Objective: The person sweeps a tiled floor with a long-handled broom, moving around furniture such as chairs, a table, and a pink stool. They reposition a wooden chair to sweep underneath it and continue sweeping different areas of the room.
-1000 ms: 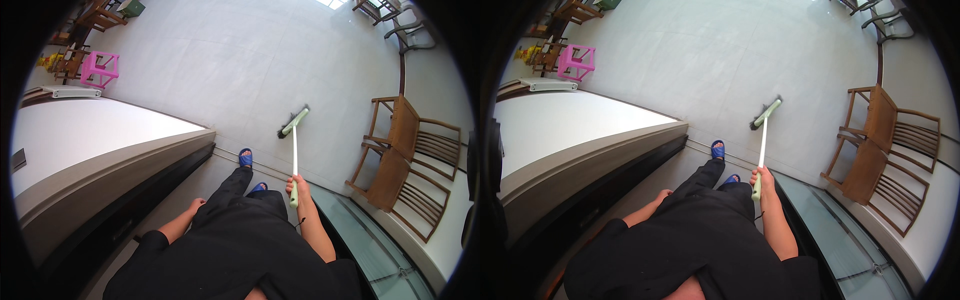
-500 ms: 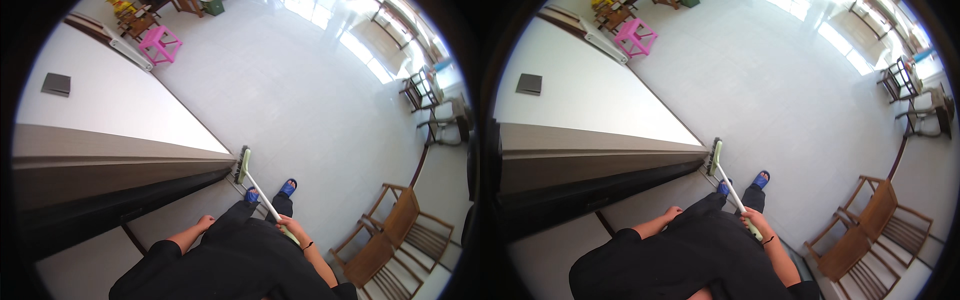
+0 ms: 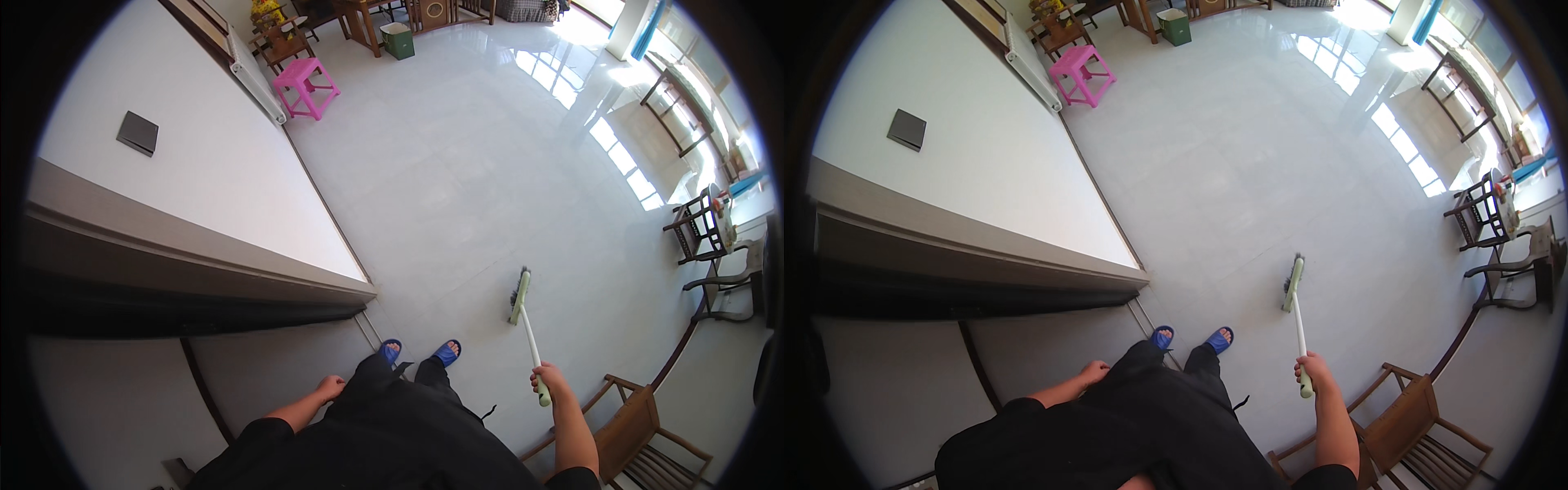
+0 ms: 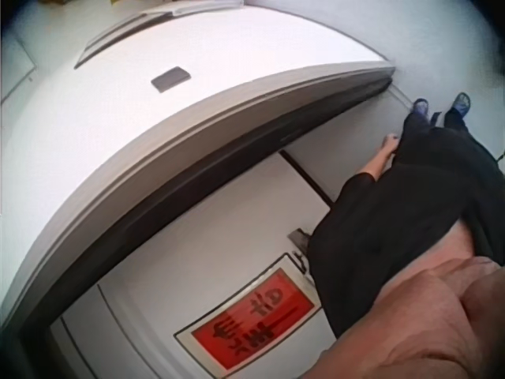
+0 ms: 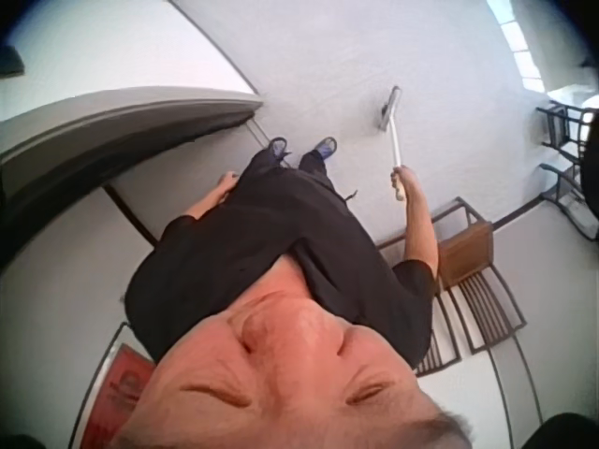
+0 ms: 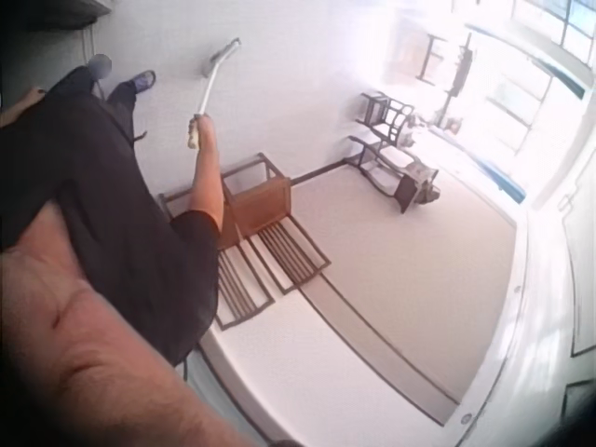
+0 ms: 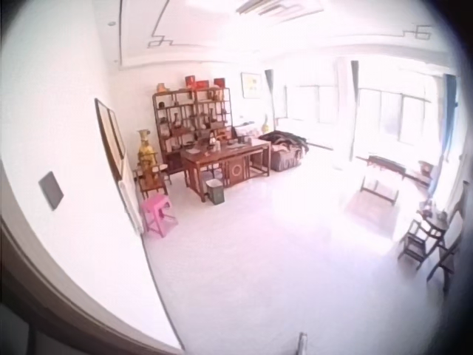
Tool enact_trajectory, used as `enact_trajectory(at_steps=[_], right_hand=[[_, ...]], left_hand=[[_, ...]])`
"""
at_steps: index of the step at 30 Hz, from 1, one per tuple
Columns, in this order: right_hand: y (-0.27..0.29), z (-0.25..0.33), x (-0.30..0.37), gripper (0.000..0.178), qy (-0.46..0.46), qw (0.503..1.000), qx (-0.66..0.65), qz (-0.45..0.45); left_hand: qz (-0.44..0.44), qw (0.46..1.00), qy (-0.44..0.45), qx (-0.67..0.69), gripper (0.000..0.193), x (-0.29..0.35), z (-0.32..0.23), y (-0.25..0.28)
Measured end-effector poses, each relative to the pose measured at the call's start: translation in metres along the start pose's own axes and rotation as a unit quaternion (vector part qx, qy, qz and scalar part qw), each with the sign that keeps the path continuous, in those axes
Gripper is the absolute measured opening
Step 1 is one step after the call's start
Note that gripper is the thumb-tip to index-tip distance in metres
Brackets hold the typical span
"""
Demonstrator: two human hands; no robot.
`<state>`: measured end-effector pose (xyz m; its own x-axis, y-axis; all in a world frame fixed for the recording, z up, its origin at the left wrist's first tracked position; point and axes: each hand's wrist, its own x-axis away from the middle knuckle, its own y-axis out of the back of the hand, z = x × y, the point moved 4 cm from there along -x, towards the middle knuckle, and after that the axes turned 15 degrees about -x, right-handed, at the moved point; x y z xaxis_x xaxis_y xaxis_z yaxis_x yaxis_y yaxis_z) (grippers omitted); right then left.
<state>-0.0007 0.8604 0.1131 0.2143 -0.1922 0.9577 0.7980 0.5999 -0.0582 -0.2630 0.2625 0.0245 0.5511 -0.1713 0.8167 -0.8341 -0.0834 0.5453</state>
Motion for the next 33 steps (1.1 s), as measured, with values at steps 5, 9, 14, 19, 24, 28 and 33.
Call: enact_trajectory(at_steps=[5, 9, 14, 19, 24, 28, 33], right_hand=[[-0.028, 0.017, 0.046, 0.045, -0.015, 0.993, -0.041, 0.107], [-0.063, -0.001, 0.035, 0.044, -0.066, 0.987, 0.113, 0.096], [-0.157, 0.010, -0.017, 0.032, 0.083, 0.880, 0.465, 0.044], [-0.258, 0.048, -0.049, 0.027, 0.076, 0.818, 0.567, 0.053], [-0.212, 0.116, -0.097, 0.023, 0.068, 0.831, 0.551, -0.035], [-0.126, 0.163, -0.086, 0.024, 0.068, 0.853, 0.493, -0.158], [-0.039, 0.103, -0.061, 0.026, 0.074, 0.942, 0.255, -0.206]], left_hand=[[-0.008, 0.999, 0.001, 0.052, 0.032, 0.003, -0.008, -0.026], [0.016, 0.994, 0.030, 0.101, 0.025, 0.015, -0.030, -0.019], [0.052, 0.989, 0.069, 0.123, 0.025, 0.007, -0.038, -0.015], [0.036, 0.990, 0.030, 0.131, 0.025, -0.011, -0.054, 0.009], [0.055, 0.989, 0.015, 0.136, 0.026, -0.036, -0.050, 0.044], [0.050, 0.996, -0.010, 0.075, 0.024, -0.054, -0.053, 0.075], [0.088, 0.989, -0.113, 0.025, 0.027, -0.099, -0.074, 0.101]])
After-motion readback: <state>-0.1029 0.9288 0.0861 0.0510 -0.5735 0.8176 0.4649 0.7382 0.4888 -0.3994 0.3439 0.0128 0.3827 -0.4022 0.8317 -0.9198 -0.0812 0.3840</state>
